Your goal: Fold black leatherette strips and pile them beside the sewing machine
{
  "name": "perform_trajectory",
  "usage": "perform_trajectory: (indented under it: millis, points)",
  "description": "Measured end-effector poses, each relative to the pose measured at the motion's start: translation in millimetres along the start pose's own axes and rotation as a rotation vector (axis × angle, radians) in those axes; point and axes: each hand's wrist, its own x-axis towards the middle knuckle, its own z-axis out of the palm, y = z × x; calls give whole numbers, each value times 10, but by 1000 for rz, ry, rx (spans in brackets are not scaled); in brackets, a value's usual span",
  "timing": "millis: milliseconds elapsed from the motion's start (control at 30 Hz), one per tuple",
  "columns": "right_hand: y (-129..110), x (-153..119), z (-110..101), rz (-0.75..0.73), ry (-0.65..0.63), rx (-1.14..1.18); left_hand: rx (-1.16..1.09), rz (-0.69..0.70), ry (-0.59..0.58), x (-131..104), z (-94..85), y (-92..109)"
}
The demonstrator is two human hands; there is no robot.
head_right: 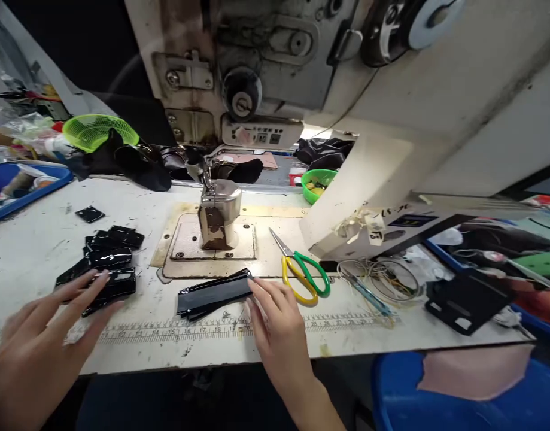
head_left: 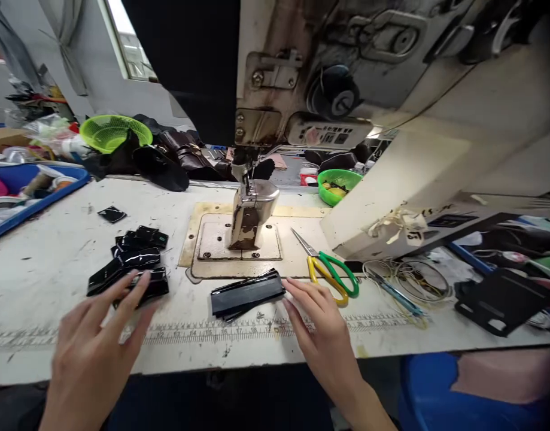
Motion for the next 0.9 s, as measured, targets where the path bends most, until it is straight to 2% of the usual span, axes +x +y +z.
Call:
perform_trajectory:
  millis: [100, 200, 300, 433, 533, 633, 700, 767, 833, 900]
  points:
    - [76, 171, 108, 32, -59, -38, -54, 66, -120, 49, 299, 308]
    - [109, 231, 187, 31, -102, -64, -97, 62, -256, 85, 521, 529]
    - [120, 230, 214, 40, -105, -68, -93, 53, -260, 84, 617, 577]
    - [62, 209, 228, 71, -51, -27, -113, 60, -219, 43, 639, 573]
    - [-67, 163, 188, 53, -21, 63, -133, 24, -204, 42, 625, 617]
    - [-222, 57, 61, 62, -46, 215, -171, -13, -182, 52, 502, 691]
    - [-303, -42, -33, 210, -83, 412, -253, -101, -232, 33, 345, 743]
    - [-366, -145, -87, 393, -116, 575, -354, -233, -341, -15, 179, 791]
    - [-429, -230, -81, 441, -122, 551, -377, -297, -446, -86, 66, 835]
    - [-508, -281, -27, 340, -99, 393, -280, -244, -470, -162, 32, 880]
